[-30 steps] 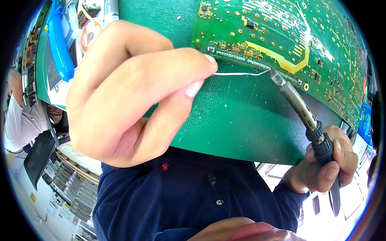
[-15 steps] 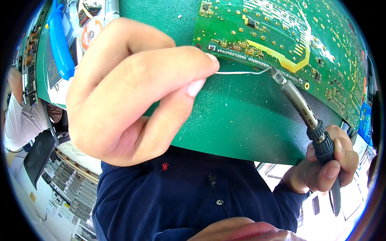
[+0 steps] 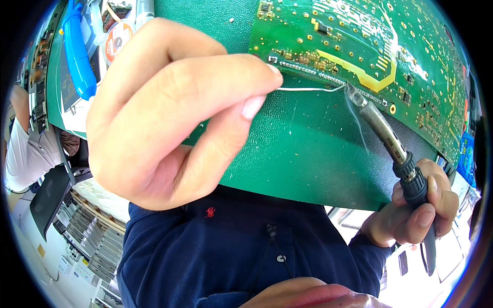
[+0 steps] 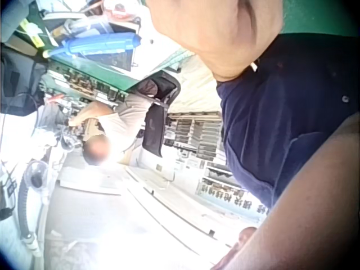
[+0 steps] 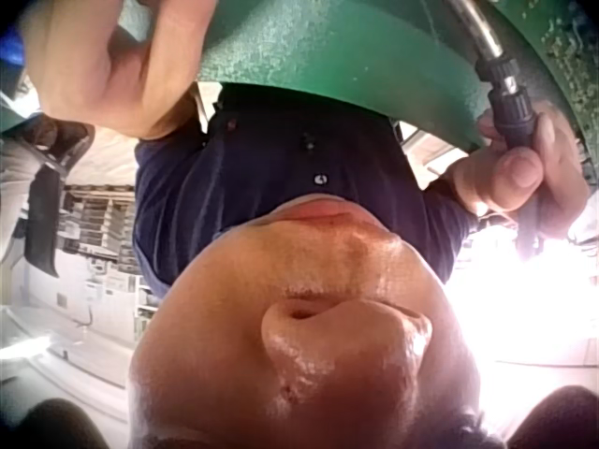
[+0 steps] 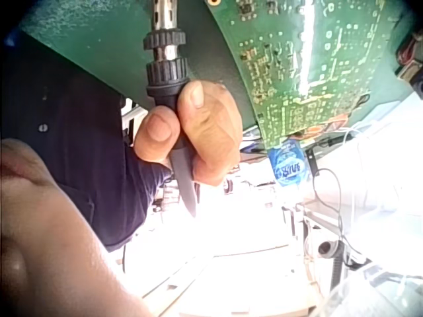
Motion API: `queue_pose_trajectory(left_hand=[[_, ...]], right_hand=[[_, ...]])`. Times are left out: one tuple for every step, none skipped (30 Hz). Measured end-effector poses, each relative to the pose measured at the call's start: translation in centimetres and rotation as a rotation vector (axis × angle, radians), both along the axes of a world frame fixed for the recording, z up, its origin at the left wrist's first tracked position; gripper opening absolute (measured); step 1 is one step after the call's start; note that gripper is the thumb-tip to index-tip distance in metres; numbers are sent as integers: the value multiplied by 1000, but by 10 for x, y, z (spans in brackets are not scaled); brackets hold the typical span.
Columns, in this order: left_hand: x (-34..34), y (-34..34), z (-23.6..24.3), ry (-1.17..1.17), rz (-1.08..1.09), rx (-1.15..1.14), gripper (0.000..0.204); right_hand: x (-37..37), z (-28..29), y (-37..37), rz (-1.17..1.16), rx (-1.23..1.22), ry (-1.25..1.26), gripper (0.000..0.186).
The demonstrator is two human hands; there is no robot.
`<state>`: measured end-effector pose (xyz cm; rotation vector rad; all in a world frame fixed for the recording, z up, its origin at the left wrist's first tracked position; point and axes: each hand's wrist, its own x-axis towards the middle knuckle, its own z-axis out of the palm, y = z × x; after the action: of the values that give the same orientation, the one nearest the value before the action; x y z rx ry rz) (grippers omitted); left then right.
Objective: The person is soldering components on a circuit board using a soldering iron and wire, and using a desoldering pump to remove solder.
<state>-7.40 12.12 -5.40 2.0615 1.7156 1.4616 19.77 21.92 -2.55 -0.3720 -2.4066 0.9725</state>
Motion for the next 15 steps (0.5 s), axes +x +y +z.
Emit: queue_pose_trajectory(left_hand=[[0,0,0,-1,1,3,19],[0,0,-1,-5,-1,3,19],[0,0,-1,-5,-5,6,19],[0,1,-1,-4,-8,9,19],[-1,2,0,2,-13,15,19],[-1,2,0,6,-16,19,19],[-1,2,0,9,-19,21,19],[-1,1,0,10,-22,21,19],[-4,1,0,49,-42,12,19],[-6,1,0,86,-63,4,19],[-15,0,1,162,-101,-12,18],[-15,-1,1,162,-92,-16,18],[-15,-1,1,163,-82,-20,18],[-7,-2,1,88,-29,-13,17],[-4,-3,-2,30,11,7,17]], right_hand=[[0,0,0,2,1,1,35],[0,0,1,4,2,1,35],[0,0,1,5,2,-2,34],[0,0,0,-14,4,10,33],[-1,-1,-1,-31,6,22,32],[-4,-3,-5,-68,11,49,31],[-5,-3,-6,-86,15,59,31],[-5,-4,-7,-104,19,70,30],[-5,-3,-6,-105,22,63,30],[-5,-3,-6,-107,26,63,31],[-5,-2,-6,-109,29,64,31],[-6,-3,-6,-108,35,72,31],[-6,-4,-7,-110,38,77,31],[-7,-5,-7,-112,41,81,31],[-7,-5,-7,-118,40,82,31]])
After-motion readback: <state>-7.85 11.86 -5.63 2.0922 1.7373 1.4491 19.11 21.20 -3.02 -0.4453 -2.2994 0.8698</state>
